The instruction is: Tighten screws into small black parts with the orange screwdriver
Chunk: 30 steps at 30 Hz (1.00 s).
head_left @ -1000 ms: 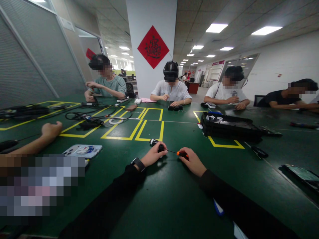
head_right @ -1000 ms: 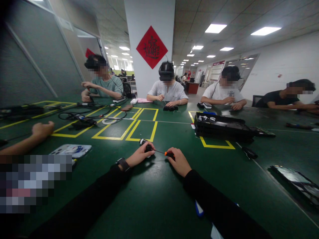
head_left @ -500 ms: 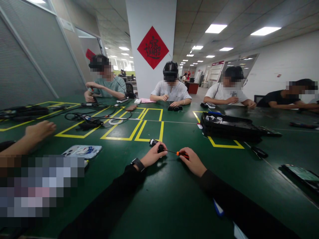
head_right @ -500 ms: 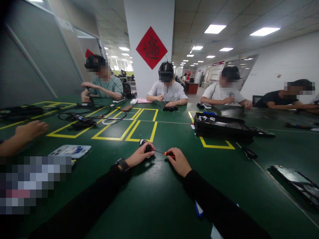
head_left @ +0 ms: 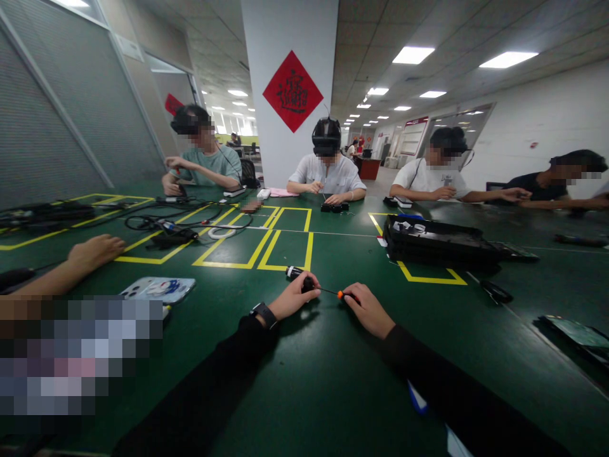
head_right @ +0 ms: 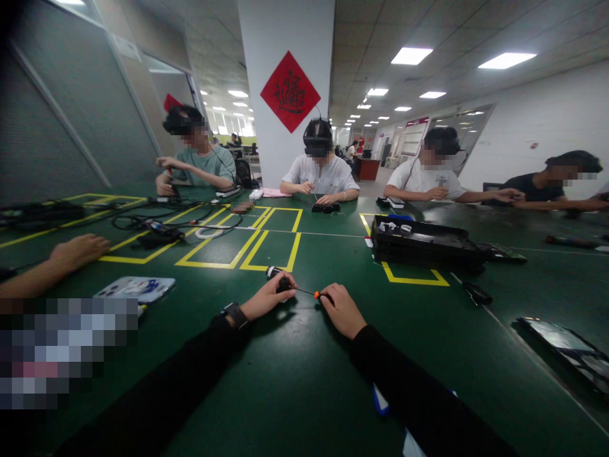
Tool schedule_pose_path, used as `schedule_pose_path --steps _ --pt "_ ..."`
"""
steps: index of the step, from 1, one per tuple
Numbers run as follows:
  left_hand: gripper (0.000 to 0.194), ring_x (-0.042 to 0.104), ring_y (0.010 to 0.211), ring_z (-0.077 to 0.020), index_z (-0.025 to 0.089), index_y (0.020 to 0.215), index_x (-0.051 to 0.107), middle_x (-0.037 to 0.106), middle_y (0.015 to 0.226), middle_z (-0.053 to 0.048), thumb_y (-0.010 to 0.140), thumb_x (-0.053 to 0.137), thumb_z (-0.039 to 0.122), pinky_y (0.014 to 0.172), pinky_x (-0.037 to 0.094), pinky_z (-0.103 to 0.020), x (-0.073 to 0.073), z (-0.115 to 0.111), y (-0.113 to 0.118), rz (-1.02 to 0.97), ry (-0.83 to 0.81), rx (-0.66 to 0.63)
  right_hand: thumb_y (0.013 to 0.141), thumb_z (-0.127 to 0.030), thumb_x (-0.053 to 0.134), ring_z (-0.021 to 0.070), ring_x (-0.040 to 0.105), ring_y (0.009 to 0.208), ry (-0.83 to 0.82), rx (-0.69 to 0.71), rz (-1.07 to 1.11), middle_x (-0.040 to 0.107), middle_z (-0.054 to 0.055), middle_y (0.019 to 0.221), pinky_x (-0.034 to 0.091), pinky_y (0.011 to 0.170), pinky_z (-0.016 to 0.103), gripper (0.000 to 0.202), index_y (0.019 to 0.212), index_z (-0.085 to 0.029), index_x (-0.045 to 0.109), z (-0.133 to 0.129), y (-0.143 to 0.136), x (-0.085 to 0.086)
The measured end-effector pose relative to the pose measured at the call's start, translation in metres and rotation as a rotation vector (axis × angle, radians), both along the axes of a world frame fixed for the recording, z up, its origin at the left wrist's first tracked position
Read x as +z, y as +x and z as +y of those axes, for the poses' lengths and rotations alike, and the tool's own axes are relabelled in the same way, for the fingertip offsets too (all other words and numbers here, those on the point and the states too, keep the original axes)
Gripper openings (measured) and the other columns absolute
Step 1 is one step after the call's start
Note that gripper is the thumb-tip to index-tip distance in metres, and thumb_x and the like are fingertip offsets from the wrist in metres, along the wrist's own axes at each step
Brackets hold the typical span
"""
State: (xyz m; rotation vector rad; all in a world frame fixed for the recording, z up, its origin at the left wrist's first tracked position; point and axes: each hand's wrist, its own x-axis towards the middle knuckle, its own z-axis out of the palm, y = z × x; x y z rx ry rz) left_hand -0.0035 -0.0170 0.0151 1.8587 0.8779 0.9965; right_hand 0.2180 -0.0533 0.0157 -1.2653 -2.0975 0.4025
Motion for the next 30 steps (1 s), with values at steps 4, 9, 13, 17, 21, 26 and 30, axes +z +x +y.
schedule_pose_path --steps 4,9,13,17,21,26,30 --pt "0.022 0.05 0.081 -0.0137 0.017 0.091 0.05 0.054 0.088 -0.003 0.074 0.055 0.03 0.077 0.04 -0.029 -0.0006 0.0005 -0.0003 0.003 -0.001 -0.001 0.081 -0.024 0.047 0.0162 0.048 0.086 0.005 -0.004 0.024 0.055 0.004 0.089 0.038 0.079 0.031 0.014 0.091 -0.018 0.055 0.0008 0.0006 -0.0027" --pt "0.021 0.05 0.083 -0.0147 0.017 0.09 0.051 0.054 0.089 -0.003 0.073 0.056 0.029 0.079 0.039 -0.03 -0.0006 0.0005 -0.0006 0.01 0.008 0.011 0.081 -0.024 0.047 0.0162 0.048 0.087 -0.01 0.008 0.059 0.056 0.004 0.092 0.038 0.079 0.03 0.015 0.093 -0.019 0.054 -0.0002 0.0007 -0.0019" --pt "0.021 0.05 0.083 -0.0148 0.017 0.09 0.051 0.054 0.089 -0.003 0.073 0.057 0.029 0.079 0.039 -0.03 -0.0003 0.0001 -0.0007 0.011 0.006 0.014 0.088 -0.024 0.033 0.016 0.049 0.088 -0.009 0.022 0.065 0.057 0.005 0.091 0.037 0.082 0.031 0.025 0.093 -0.019 0.057 0.0009 0.0013 -0.0018" --pt "0.021 0.05 0.082 -0.0143 0.016 0.09 0.051 0.054 0.089 -0.003 0.073 0.056 0.028 0.078 0.039 -0.03 0.0004 -0.0008 -0.0005 -0.002 -0.001 0.01 0.088 -0.024 0.032 0.0166 0.049 0.087 0.006 0.015 0.047 0.057 0.006 0.088 0.037 0.082 0.032 0.028 0.089 -0.018 0.059 0.0032 0.0016 -0.0036" --pt "0.021 0.051 0.079 -0.0134 0.016 0.09 0.051 0.054 0.088 -0.003 0.073 0.056 0.027 0.077 0.04 -0.029 0.0017 -0.0014 -0.0003 -0.016 -0.013 0.002 0.086 -0.023 0.037 0.0167 0.049 0.087 0.013 0.007 0.049 0.057 0.006 0.089 0.038 0.081 0.032 0.023 0.09 -0.018 0.059 0.0028 0.0014 -0.0033" --pt "0.021 0.051 0.081 -0.0134 0.017 0.089 0.051 0.054 0.088 -0.002 0.073 0.056 0.028 0.078 0.039 -0.029 0.0023 -0.0011 -0.0006 -0.003 0.006 0.004 0.079 -0.019 0.048 0.016 0.05 0.087 0.017 0.01 0.105 0.056 0.004 0.091 0.04 0.08 0.032 0.016 0.093 -0.019 0.055 -0.0006 0.001 -0.0002" --pt "0.02 0.051 0.081 -0.0135 0.017 0.089 0.051 0.054 0.088 -0.002 0.073 0.056 0.029 0.078 0.039 -0.028 0.0002 0.0002 -0.0004 0.012 0.022 0.004 0.074 -0.019 0.054 0.0158 0.051 0.086 0.022 0.009 0.128 0.056 0.003 0.089 0.04 0.08 0.031 0.016 0.09 -0.019 0.055 -0.0014 0.0004 -0.0005"
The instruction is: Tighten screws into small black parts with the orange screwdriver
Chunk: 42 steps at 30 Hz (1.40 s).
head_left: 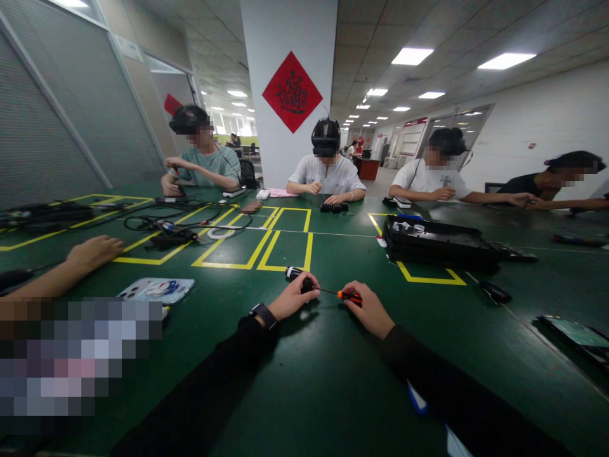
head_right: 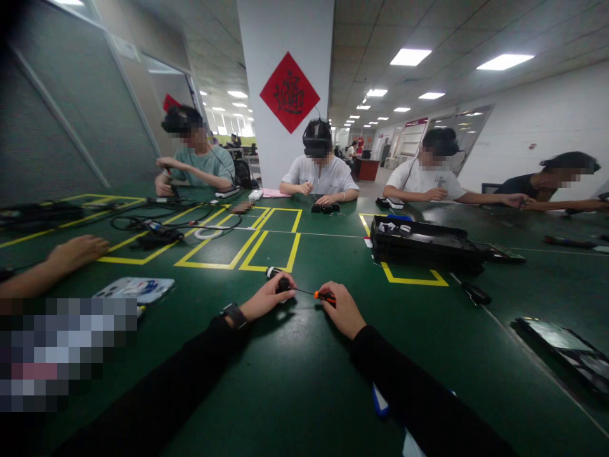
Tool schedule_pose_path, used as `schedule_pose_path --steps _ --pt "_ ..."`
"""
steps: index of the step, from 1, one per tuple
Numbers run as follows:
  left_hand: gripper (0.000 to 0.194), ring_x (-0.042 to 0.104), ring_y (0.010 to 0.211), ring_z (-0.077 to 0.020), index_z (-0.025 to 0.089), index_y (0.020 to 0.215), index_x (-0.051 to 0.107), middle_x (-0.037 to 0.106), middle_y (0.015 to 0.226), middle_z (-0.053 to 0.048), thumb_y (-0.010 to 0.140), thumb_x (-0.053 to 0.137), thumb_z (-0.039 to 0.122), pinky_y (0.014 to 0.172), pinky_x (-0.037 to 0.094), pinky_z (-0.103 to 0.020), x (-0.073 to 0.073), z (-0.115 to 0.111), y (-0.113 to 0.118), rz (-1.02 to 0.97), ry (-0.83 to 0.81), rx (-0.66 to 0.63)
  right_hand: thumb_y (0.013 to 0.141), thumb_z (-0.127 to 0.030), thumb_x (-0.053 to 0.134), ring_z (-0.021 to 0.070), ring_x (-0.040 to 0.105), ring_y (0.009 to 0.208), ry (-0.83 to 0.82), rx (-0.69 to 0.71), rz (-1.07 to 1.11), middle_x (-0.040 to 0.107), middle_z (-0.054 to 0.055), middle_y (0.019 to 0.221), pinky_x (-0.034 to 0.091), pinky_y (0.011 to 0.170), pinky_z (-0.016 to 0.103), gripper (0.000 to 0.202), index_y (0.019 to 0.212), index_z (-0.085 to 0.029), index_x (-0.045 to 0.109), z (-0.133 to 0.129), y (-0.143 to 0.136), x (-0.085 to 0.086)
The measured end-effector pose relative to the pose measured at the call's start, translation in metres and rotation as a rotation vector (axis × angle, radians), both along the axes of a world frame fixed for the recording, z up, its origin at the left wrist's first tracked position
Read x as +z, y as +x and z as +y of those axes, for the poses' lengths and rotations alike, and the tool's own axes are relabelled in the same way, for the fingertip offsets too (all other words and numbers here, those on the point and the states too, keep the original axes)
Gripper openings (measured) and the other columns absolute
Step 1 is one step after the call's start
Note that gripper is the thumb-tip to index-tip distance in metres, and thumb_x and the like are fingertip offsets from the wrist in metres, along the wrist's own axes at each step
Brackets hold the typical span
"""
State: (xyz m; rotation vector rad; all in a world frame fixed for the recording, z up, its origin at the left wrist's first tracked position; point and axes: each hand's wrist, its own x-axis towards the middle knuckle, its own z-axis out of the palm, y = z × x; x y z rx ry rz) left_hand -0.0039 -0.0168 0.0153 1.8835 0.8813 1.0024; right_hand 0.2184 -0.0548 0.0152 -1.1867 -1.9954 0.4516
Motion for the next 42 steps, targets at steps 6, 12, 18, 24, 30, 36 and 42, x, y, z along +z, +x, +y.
schedule_pose_path --steps 6,12,18,24,30,36,42 --pt "0.021 0.051 0.08 -0.0134 0.017 0.09 0.051 0.055 0.088 -0.002 0.073 0.056 0.029 0.078 0.039 -0.029 -0.0002 0.0 0.0 -0.019 -0.019 -0.01 0.083 -0.023 0.043 0.0158 0.051 0.091 -0.055 -0.041 0.031 0.055 0.006 0.097 0.04 0.083 0.032 0.023 0.103 -0.019 0.053 0.0043 0.0022 -0.0042" --pt "0.021 0.051 0.081 -0.0137 0.017 0.09 0.051 0.055 0.088 -0.003 0.073 0.056 0.029 0.079 0.039 -0.029 0.0007 -0.0008 -0.0002 -0.019 -0.022 -0.001 0.087 -0.023 0.036 0.0163 0.05 0.087 -0.01 0.005 -0.07 0.056 0.006 0.087 0.038 0.082 0.032 0.025 0.086 -0.018 0.06 0.0037 0.0018 -0.0006" --pt "0.022 0.05 0.083 -0.0144 0.016 0.09 0.051 0.054 0.089 -0.003 0.073 0.056 0.029 0.08 0.039 -0.03 0.0019 -0.0017 0.0003 -0.015 -0.015 0.002 0.081 -0.023 0.046 0.0161 0.05 0.086 -0.042 -0.014 -0.042 0.055 0.005 0.091 0.04 0.079 0.032 0.016 0.093 -0.018 0.055 0.0008 0.0007 0.0008" --pt "0.021 0.05 0.084 -0.015 0.017 0.09 0.051 0.054 0.089 -0.003 0.073 0.056 0.028 0.08 0.039 -0.031 0.0022 -0.002 0.0004 -0.018 -0.033 0.007 0.081 -0.024 0.046 0.0158 0.052 0.09 -0.114 -0.031 0.027 0.055 0.006 0.097 0.041 0.083 0.033 0.024 0.104 -0.018 0.051 0.0013 0.0003 -0.0026" --pt "0.021 0.051 0.082 -0.0144 0.017 0.09 0.051 0.055 0.089 -0.003 0.073 0.056 0.028 0.079 0.039 -0.03 0.002 -0.0015 0.0002 -0.012 -0.03 -0.004 0.086 -0.024 0.037 0.0172 0.049 0.098 -0.043 -0.038 -0.024 0.054 0.007 0.101 0.036 0.09 0.036 0.024 0.098 -0.018 0.057 0.0045 0.0012 -0.0047" --pt "0.021 0.051 0.078 -0.0131 0.017 0.09 0.051 0.055 0.088 -0.003 0.073 0.056 0.029 0.078 0.04 -0.03 0.0006 -0.001 0.0004 -0.017 -0.023 0.006 0.085 -0.023 0.039 0.0163 0.048 0.098 0.0 0.008 -0.035 0.052 0.007 0.1 0.036 0.09 0.034 0.021 0.087 -0.018 0.059 0.0043 0.0012 -0.0041" --pt "0.022 0.051 0.08 -0.0136 0.017 0.09 0.051 0.055 0.089 -0.003 0.073 0.056 0.03 0.078 0.04 -0.029 0.0006 -0.0013 0.0002 -0.012 -0.027 0.013 0.078 -0.02 0.05 0.0162 0.05 0.086 -0.032 0.008 -0.002 0.054 0.005 0.093 0.041 0.081 0.033 0.017 0.094 -0.018 0.054 0.0005 0.0002 -0.0011"
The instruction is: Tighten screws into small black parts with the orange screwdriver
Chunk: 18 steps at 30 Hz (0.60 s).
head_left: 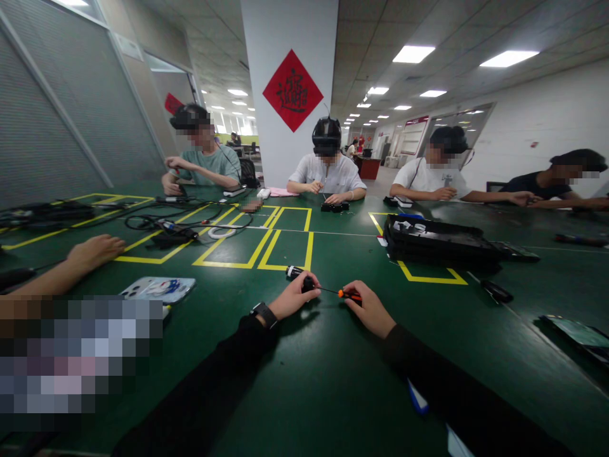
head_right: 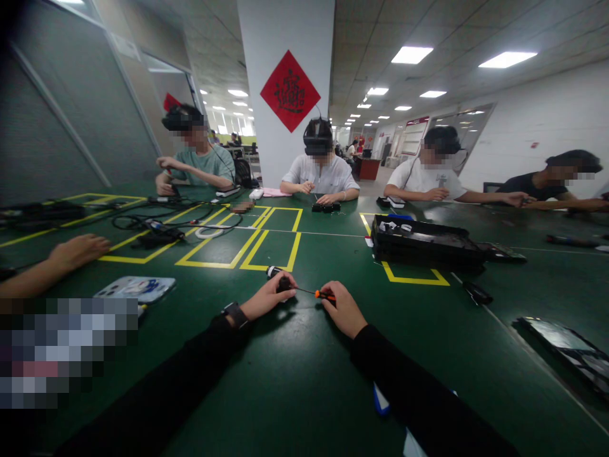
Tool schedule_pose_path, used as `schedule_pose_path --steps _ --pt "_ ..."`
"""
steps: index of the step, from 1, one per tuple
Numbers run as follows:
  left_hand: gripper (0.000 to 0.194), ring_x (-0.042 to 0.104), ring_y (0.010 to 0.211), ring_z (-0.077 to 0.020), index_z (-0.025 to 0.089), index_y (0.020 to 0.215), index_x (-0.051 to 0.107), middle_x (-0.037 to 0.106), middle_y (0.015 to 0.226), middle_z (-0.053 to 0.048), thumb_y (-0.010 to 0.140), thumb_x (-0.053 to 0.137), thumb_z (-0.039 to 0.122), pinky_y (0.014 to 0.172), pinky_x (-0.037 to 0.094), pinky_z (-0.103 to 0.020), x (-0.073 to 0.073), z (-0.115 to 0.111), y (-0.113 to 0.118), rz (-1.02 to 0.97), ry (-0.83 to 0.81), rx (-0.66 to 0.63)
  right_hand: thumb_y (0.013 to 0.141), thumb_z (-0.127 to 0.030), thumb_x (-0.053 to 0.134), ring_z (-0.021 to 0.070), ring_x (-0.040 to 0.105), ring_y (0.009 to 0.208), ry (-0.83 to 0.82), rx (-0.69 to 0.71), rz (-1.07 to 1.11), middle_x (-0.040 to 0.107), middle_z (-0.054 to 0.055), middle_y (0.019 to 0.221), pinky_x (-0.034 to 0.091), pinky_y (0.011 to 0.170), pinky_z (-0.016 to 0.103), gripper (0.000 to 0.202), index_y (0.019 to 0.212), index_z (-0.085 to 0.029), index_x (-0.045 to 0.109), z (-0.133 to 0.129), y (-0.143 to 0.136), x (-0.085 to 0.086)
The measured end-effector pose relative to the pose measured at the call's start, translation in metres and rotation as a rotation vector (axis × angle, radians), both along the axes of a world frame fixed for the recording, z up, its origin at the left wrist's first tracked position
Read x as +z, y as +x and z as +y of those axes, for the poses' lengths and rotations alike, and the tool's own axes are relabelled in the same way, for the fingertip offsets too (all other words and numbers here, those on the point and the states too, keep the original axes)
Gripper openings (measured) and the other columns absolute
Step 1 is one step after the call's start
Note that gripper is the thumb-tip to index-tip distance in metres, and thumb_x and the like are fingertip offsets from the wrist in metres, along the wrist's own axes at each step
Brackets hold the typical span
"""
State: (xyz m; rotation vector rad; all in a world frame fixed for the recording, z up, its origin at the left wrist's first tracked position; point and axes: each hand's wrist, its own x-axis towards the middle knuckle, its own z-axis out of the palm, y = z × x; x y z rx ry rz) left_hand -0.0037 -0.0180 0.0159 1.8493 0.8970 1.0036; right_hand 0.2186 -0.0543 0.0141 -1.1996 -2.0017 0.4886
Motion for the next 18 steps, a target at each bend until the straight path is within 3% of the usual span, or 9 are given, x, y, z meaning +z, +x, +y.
schedule_pose_path --steps 9,13,18 --pt "0.022 0.051 0.083 -0.0149 0.017 0.089 0.051 0.055 0.088 -0.003 0.072 0.057 0.029 0.08 0.039 -0.031 0.0023 -0.0009 0.0004 -0.008 -0.018 -0.004 0.085 -0.023 0.038 0.0168 0.049 0.089 -0.009 -0.029 -0.03 0.055 0.006 0.092 0.038 0.084 0.034 0.021 0.09 -0.017 0.058 0.0034 0.0005 -0.0008" --pt "0.021 0.051 0.083 -0.0146 0.017 0.089 0.051 0.055 0.088 -0.003 0.073 0.056 0.029 0.079 0.039 -0.03 0.0031 -0.001 0.0002 -0.006 -0.005 -0.021 0.083 -0.022 0.042 0.0172 0.048 0.09 0.025 -0.011 -0.062 0.055 0.006 0.091 0.037 0.085 0.035 0.018 0.081 -0.018 0.059 0.003 0.0007 0.0007" --pt "0.021 0.051 0.082 -0.0143 0.017 0.09 0.051 0.055 0.089 -0.003 0.073 0.056 0.028 0.079 0.04 -0.03 0.003 -0.0015 0.0005 -0.012 0.0 -0.019 0.076 -0.022 0.053 0.0177 0.048 0.088 0.049 -0.039 -0.067 0.054 0.005 0.09 0.039 0.08 0.034 0.013 0.088 -0.019 0.055 0.0001 -0.0001 0.002"
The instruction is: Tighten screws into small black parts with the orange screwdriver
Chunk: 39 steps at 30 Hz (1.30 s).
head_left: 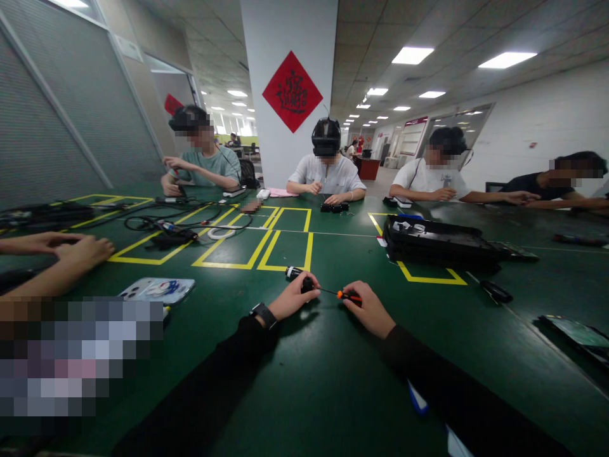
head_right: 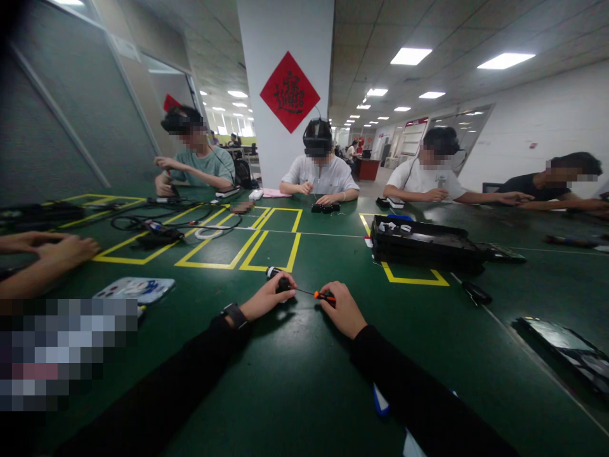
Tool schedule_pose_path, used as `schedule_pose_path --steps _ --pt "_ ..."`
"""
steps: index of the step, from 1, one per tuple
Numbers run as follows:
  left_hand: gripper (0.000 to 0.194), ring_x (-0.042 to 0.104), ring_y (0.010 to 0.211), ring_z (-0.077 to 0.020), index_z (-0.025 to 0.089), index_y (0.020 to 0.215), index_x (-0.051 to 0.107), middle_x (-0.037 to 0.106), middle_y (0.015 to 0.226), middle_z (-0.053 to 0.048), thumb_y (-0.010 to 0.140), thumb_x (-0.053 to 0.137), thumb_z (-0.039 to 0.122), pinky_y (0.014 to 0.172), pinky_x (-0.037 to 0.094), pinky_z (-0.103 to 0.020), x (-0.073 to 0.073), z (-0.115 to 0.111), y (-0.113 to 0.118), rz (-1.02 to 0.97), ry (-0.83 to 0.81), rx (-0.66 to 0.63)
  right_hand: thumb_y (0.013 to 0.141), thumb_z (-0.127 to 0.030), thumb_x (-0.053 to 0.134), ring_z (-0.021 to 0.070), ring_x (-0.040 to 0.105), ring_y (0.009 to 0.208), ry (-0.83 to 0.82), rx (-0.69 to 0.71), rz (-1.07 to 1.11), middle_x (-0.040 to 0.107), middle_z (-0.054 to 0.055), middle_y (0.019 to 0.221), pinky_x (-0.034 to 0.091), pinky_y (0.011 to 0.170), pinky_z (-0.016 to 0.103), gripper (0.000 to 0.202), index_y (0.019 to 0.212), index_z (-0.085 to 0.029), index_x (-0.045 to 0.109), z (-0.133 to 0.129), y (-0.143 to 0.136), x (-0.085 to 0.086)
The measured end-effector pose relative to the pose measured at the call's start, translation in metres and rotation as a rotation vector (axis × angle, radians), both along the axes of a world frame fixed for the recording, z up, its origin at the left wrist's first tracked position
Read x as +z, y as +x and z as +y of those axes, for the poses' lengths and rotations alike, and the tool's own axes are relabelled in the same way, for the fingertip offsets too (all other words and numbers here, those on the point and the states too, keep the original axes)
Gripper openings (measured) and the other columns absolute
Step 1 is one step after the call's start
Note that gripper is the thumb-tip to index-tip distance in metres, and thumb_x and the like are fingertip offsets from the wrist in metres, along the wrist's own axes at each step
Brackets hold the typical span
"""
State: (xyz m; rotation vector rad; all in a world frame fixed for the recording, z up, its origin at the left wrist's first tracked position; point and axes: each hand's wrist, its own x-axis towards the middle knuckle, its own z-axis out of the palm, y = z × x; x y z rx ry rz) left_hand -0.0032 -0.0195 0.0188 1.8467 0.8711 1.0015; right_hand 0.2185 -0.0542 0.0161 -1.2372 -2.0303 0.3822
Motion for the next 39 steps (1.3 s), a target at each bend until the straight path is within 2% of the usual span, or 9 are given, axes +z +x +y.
schedule_pose_path --steps 5,8,12,21,28,31,35,39 --pt "0.021 0.051 0.082 -0.0145 0.017 0.089 0.051 0.055 0.088 -0.003 0.072 0.056 0.028 0.078 0.04 -0.03 -0.0013 0.0006 0.0005 0.004 -0.015 0.01 0.075 -0.026 0.055 0.0173 0.049 0.085 -0.031 -0.026 0.0 0.054 0.004 0.09 0.04 0.077 0.032 0.017 0.09 -0.018 0.054 -0.0002 -0.0004 -0.0017" --pt "0.021 0.051 0.082 -0.0146 0.017 0.089 0.051 0.055 0.088 -0.003 0.073 0.056 0.028 0.078 0.04 -0.03 -0.0019 0.0015 0.0003 0.005 -0.009 0.012 0.082 -0.028 0.046 0.0172 0.048 0.086 -0.039 -0.011 -0.009 0.055 0.005 0.089 0.039 0.078 0.032 0.016 0.09 -0.019 0.056 0.0011 -0.0001 -0.0023" --pt "0.019 0.052 0.082 -0.0142 0.017 0.088 0.05 0.055 0.088 -0.002 0.072 0.056 0.026 0.078 0.04 -0.029 -0.0021 0.0021 0.0 -0.005 -0.008 0.006 0.087 -0.024 0.035 0.0167 0.048 0.086 -0.019 0.008 -0.028 0.057 0.005 0.086 0.037 0.082 0.033 0.026 0.086 -0.019 0.059 0.0038 0.0006 -0.0029" --pt "0.028 0.053 0.076 -0.0126 0.017 0.091 0.047 0.054 0.082 -0.001 0.065 0.048 0.006 0.069 0.041 -0.027 -0.0062 0.0039 -0.0001 -0.084 -0.104 -0.076 0.08 -0.018 0.044 0.0174 0.047 0.089 -0.02 -0.004 -0.009 0.055 0.005 0.091 0.038 0.081 0.033 0.017 0.091 -0.019 0.056 0.0007 0.0009 0.0002" --pt "0.029 0.053 0.076 -0.0123 0.017 0.091 0.047 0.054 0.08 0.0 0.064 0.046 0.005 0.068 0.041 -0.025 -0.0066 0.0037 -0.0008 -0.083 -0.115 -0.073 0.077 -0.02 0.05 0.0167 0.049 0.086 -0.028 -0.012 0.023 0.054 0.004 0.092 0.04 0.079 0.032 0.015 0.092 -0.018 0.053 0.0018 0.001 -0.0018" --pt "0.03 0.053 0.074 -0.0119 0.016 0.091 0.047 0.054 0.079 0.0 0.063 0.046 0.004 0.066 0.041 -0.025 -0.0071 0.0044 -0.0007 -0.086 -0.118 -0.072 0.082 -0.023 0.043 0.0166 0.049 0.088 -0.035 -0.033 0.008 0.055 0.005 0.092 0.039 0.08 0.032 0.017 0.093 -0.018 0.055 0.0037 0.0009 -0.0036" --pt "0.03 0.053 0.075 -0.0119 0.016 0.09 0.047 0.054 0.08 0.0 0.063 0.046 0.004 0.064 0.041 -0.023 -0.008 0.0051 -0.0005 -0.099 -0.118 -0.086 0.087 -0.023 0.035 0.0167 0.048 0.086 0.0 -0.001 -0.068 0.055 0.005 0.086 0.037 0.081 0.033 0.023 0.085 -0.018 0.057 0.003 -0.0002 -0.0033" --pt "0.03 0.053 0.075 -0.0119 0.016 0.09 0.047 0.054 0.08 0.0 0.063 0.047 0.004 0.064 0.041 -0.023 -0.0091 0.006 -0.0005 -0.096 -0.114 -0.075 0.082 -0.021 0.043 0.0173 0.047 0.086 0.009 -0.002 -0.071 0.055 0.005 0.087 0.038 0.079 0.032 0.014 0.086 -0.018 0.056 0.0011 -0.0001 -0.0021"
